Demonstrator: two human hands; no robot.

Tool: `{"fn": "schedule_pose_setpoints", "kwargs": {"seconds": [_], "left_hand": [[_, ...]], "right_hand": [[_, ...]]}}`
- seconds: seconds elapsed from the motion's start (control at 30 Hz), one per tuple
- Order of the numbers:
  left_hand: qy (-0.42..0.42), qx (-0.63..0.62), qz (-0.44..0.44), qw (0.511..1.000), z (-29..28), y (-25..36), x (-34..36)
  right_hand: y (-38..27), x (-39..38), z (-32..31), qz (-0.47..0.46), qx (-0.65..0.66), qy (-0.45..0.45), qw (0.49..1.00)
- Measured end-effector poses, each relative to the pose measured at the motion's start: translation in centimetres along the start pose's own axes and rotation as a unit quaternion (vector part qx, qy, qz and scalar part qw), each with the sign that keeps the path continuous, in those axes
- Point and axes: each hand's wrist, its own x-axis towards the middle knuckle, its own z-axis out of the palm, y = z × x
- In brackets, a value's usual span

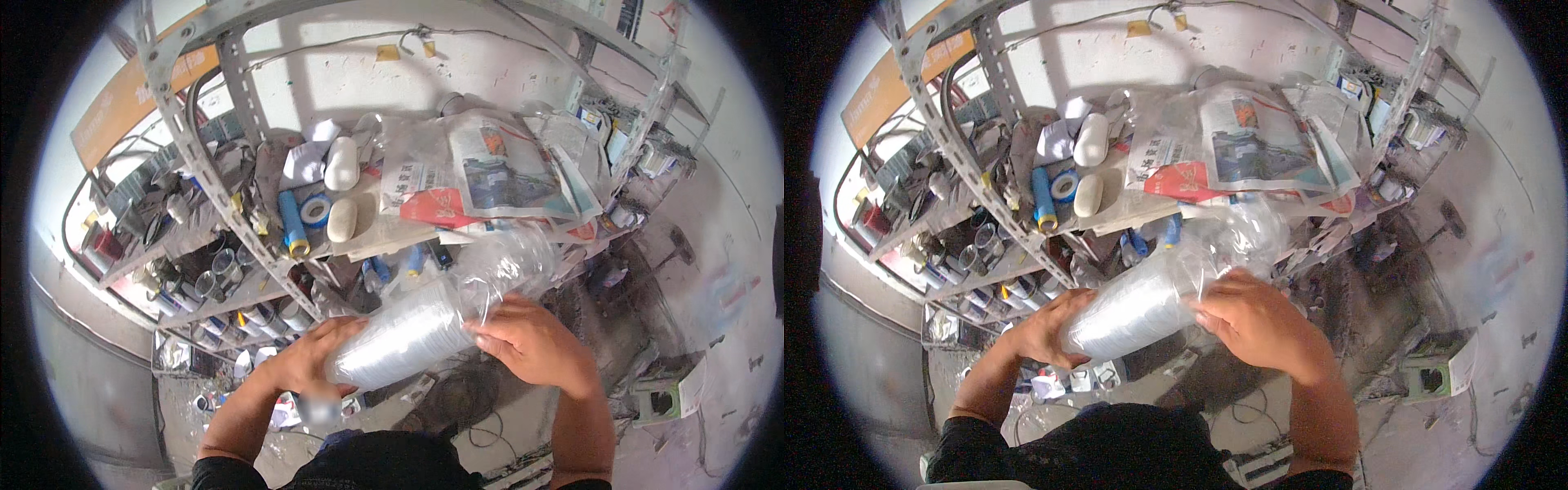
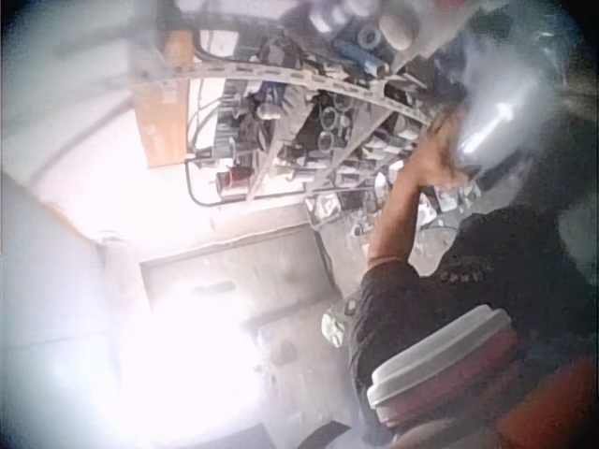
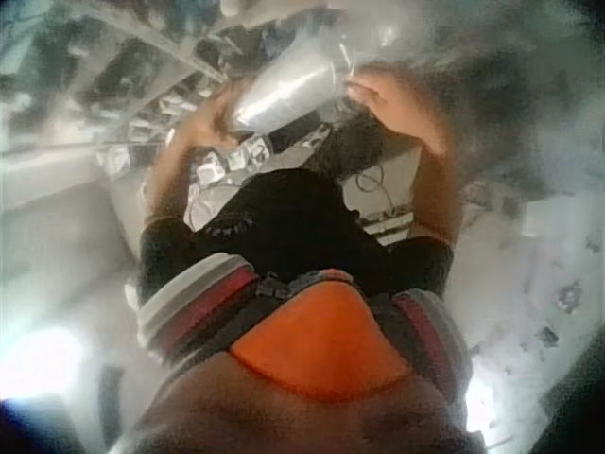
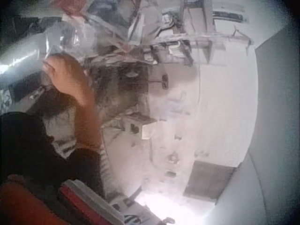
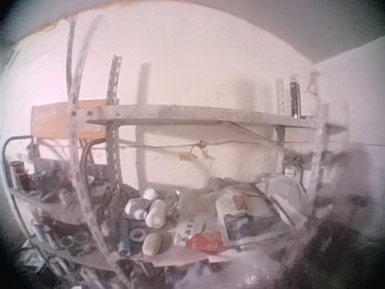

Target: The person uses a spray gun to apply silver paint to the hood of a car that is masked with blue plastic and tape. After spraying, the person walks to a workbench, pours paint from a can into the spray gun's cup, and stirs the mixture with a stick.

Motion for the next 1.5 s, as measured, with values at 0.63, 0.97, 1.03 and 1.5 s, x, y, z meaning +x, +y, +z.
{"fn": "schedule_pose_setpoints", "kwargs": {"seconds": [0.63,0.97,1.03,1.5], "left_hand": [[-0.289,-0.299,-0.188,0.89,6.3,-0.1,-1.3],[-0.147,-0.193,-0.225,0.944,11.0,1.5,-0.2],[-0.155,-0.188,-0.228,0.943,11.3,1.4,-0.6],[-0.197,-0.222,-0.248,0.922,14.8,2.3,-4.8]], "right_hand": [[-0.7,-2.5,10.9,0.141,0.236,-0.191,0.942],[-2.3,-5.2,14.8,0.114,0.236,-0.101,0.96],[-3.3,-5.4,14.8,0.127,0.239,-0.087,0.959],[-9.5,-9.0,18.1,0.25,0.126,-0.129,0.951]]}}
